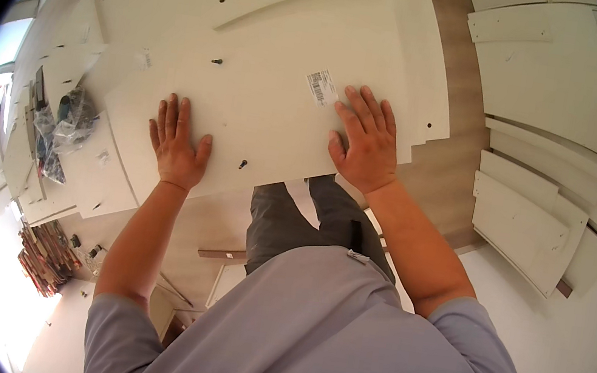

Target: The person uses a screwdriver to fasten screws into pre-drilled holes on a white furniture panel, then picks up and carries a completed rectangular wooden shelf component.

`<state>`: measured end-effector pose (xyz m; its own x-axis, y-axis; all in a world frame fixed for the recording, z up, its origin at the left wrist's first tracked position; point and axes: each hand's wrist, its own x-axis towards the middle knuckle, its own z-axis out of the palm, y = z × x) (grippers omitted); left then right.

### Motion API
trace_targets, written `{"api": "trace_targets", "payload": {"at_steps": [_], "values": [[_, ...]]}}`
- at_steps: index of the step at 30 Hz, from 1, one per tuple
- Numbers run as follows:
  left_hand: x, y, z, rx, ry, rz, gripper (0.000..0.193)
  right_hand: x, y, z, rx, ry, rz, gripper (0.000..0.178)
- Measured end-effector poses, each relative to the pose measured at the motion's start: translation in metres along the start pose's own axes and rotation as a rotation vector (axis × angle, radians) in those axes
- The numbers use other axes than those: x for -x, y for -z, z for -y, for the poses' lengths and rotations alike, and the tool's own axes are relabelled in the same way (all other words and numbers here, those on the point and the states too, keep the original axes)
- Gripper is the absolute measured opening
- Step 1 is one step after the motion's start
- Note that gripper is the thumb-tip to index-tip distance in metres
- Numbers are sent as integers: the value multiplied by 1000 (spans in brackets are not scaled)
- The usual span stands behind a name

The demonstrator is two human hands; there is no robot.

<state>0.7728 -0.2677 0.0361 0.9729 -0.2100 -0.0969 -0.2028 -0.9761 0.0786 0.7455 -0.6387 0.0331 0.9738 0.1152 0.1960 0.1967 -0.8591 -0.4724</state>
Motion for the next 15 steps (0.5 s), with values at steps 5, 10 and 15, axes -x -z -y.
{"api": "trace_targets", "payload": {"at_steps": [5,10,15], "values": [[4,4,-3,-13,34,28,83,6,5,3,-8,13,21,41],[7,13,-4,42,60,26,83,9,7,-2,-58,42,65,44],[13,20,2,90,70,-24,78,8,14,-6,-50,78,181,49]]}}
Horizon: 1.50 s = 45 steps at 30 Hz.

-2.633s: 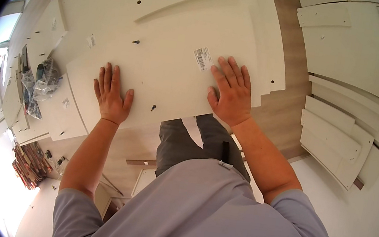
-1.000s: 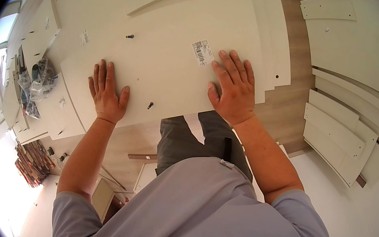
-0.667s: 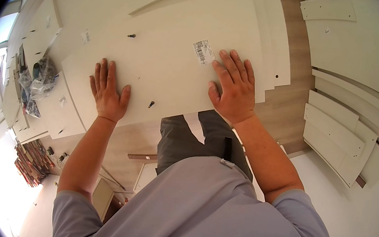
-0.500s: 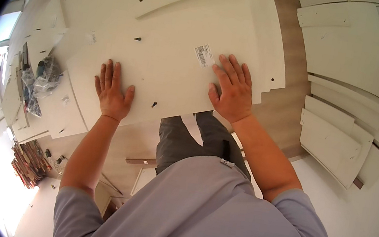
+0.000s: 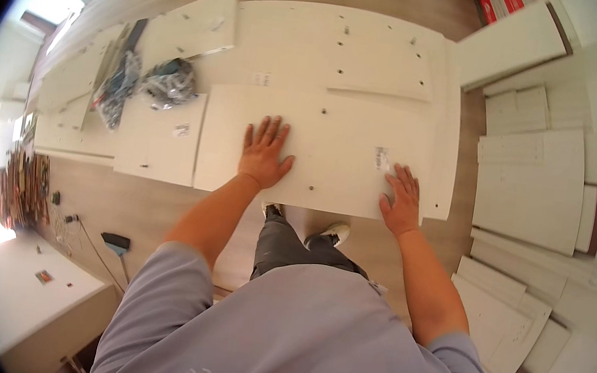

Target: The person uses a screwdriver to fasten screws into pre-drilled holes on a white furniture panel, then picks up and carries a completed rectangular wooden shelf component.

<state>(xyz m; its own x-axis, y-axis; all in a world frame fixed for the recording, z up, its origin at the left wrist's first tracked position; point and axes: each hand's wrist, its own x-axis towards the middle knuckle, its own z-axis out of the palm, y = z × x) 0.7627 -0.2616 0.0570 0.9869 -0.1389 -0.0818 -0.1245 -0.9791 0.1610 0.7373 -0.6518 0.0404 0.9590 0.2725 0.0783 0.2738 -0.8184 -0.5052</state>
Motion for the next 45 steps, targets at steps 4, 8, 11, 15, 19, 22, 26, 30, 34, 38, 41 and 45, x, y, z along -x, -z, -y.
{"api": "trace_targets", "payload": {"at_steps": [4,8,11,15,19,22,26,30,34,38,41,45], "values": [[1,-2,11,32,-18,-24,75,4,0,9,127,-57,64,58],[5,4,16,137,-33,-22,69,30,-6,22,284,-241,89,65],[20,3,24,201,-70,-5,68,61,-5,21,323,-360,67,64],[39,7,32,219,-164,57,69,117,4,-4,165,-325,-41,60],[46,13,35,238,-178,76,64,145,19,0,-197,-527,-27,50],[31,32,26,309,-52,107,58,156,38,0,-308,-883,167,44],[-19,45,-39,492,-22,86,54,278,-2,-92,-230,-741,42,40],[-59,50,-153,420,-132,104,54,349,28,-129,-448,-1140,192,35],[-103,-2,-272,299,-175,128,63,497,34,-214,-632,-1286,39,34],[-108,-55,-316,-60,-108,66,82,546,104,-244,-1080,-1693,-435,35],[-111,-39,-331,-15,-110,94,81,543,147,-263,-924,-1771,-412,34],[-114,-24,-346,-30,-39,173,81,485,186,-314,-957,-1717,-367,37]]}}
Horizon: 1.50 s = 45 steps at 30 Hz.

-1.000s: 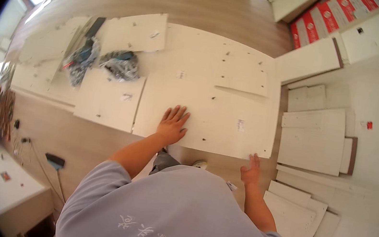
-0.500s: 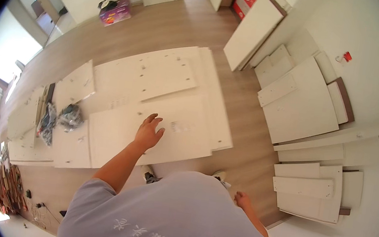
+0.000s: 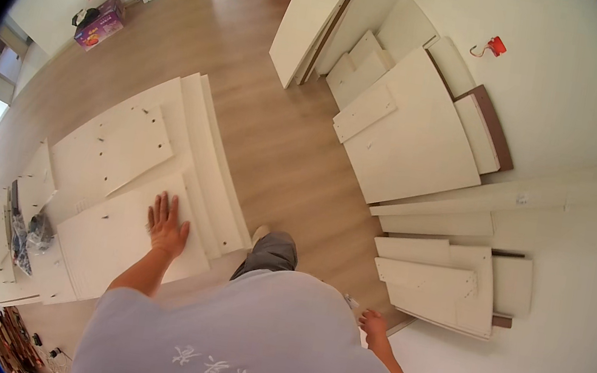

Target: The person uses a screwdriver to fasten screws into pre-drilled holes on a white furniture panel, then picks up and carries a completed rectangular wooden shelf component.

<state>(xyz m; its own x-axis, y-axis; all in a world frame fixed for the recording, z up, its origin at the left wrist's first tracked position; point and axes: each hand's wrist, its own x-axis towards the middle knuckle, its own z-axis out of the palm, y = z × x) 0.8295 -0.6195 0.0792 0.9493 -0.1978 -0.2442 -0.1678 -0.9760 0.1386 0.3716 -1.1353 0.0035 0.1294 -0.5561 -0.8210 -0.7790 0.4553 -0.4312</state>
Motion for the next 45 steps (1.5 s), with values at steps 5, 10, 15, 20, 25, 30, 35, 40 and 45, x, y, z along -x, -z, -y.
{"api": "trace_targets", "payload": {"at_steps": [5,10,15,20,25,30,35,40,45], "values": [[-10,-5,3,-47,-8,51,85,-55,-47,134,835,645,175,36],[-12,-16,13,-84,-4,69,86,-108,-101,314,854,606,250,39],[-26,-12,4,-55,152,279,91,-151,-110,449,740,500,181,39],[-53,-20,-28,92,511,296,105,-199,-121,533,426,329,78,32],[-116,0,-80,232,843,204,109,-274,-141,575,1020,356,275,37],[-163,10,-101,298,1116,175,111,-275,-267,691,994,244,465,35],[-177,19,-125,360,1331,199,113,-245,-457,875,1151,659,576,38],[-263,69,-106,595,1724,232,118,-297,-672,1009,1432,854,700,37],[-288,51,-102,576,1875,227,123,-175,-896,1133,1242,812,813,37]]}}
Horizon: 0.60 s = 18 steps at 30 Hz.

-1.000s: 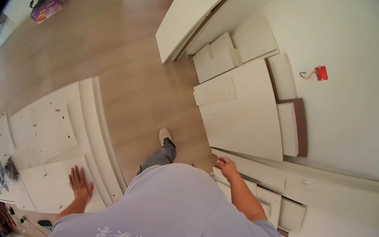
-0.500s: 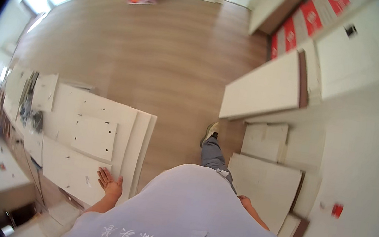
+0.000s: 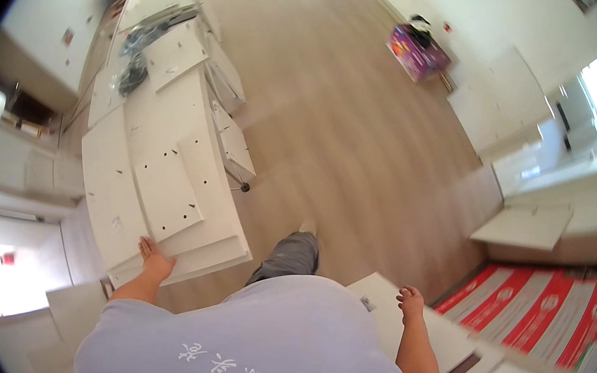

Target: The person uses a screwdriver to fasten screws into pre-drilled holes on a white furniture panel, then picks up and carries a completed rectangular wooden shelf component.

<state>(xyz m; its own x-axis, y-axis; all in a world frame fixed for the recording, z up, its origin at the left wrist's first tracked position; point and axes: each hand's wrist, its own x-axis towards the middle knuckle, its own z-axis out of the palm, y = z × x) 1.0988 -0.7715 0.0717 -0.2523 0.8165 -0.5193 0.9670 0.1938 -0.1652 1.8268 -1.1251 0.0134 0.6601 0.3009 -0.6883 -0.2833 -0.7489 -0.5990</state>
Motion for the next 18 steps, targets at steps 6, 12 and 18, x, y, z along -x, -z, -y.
{"api": "trace_targets", "payload": {"at_steps": [6,12,18], "values": [[1,14,-42,184,165,-3,112,-124,6,150,77,59,28,34],[-30,-46,-46,-194,290,212,72,-157,-62,268,448,158,262,31],[-19,-32,-130,-176,310,482,45,-248,-83,335,376,9,347,33]]}}
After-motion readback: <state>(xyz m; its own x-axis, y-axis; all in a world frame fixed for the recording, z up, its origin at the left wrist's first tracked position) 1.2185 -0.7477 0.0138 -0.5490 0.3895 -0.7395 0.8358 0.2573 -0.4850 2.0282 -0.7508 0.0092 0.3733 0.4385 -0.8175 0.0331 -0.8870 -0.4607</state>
